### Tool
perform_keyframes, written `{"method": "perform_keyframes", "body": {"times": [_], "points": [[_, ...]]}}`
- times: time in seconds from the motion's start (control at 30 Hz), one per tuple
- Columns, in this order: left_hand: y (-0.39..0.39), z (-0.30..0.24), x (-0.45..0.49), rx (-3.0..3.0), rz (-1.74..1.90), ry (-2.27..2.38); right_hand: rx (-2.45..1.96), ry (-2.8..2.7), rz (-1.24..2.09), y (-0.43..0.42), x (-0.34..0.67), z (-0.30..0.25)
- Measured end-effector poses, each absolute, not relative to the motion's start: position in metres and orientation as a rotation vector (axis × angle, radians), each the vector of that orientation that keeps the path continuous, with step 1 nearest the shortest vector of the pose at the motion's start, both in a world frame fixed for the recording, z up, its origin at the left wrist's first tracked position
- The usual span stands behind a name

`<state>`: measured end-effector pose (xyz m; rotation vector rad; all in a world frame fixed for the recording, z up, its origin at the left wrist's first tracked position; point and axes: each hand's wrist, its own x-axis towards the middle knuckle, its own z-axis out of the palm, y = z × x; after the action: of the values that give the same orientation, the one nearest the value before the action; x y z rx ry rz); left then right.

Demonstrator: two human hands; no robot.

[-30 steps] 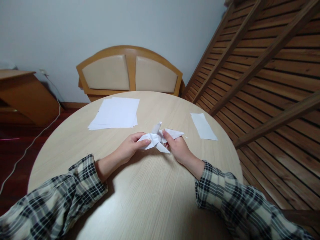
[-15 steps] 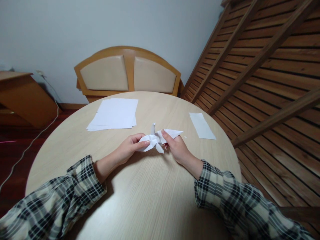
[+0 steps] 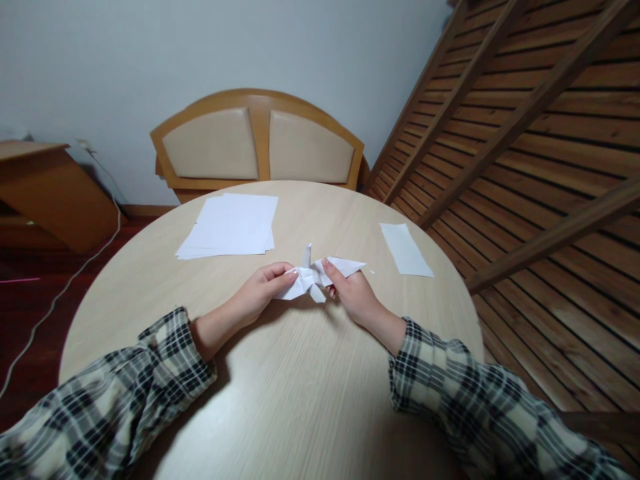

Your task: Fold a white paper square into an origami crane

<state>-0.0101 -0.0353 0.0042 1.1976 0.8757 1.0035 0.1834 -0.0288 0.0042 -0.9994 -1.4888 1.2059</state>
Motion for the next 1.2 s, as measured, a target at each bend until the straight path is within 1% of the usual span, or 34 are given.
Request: {"method": "perform_keyframes", "body": {"times": [0.33,0.5,0.7,0.8,0.97,1.2], "points": [[-0.0350,0.0035,-0.0071,1.075,1.110,0.821,-1.006,-1.490,1.186,-0.0310,0.1810,0.0034],[-0.0341,0.0041,-0.0077,1.197,1.120,0.899,-1.008,-1.478,1.158,-0.0309,0.1827,0.0045],[-0.0369,0.0077,-0.0093,1.297,0.978,0.906,-1.002,-1.470,1.170,-0.0319,0.1828,0.0080],[-0.0376,0.0077,-0.0100,1.255,0.949,0.879,-0.978,-1.391,1.270,-0.0317,0.1812,0.0068],[-0.0373,0.0063,-0.0113,1.245,0.957,0.854,-0.890,-1.137,1.534,-0.0322,0.1781,0.0067],[-0.0383,0.0055,-0.0114,1.250,0.934,0.799,-0.846,-0.936,1.701,-0.0324,0.1761,0.0099]]}}
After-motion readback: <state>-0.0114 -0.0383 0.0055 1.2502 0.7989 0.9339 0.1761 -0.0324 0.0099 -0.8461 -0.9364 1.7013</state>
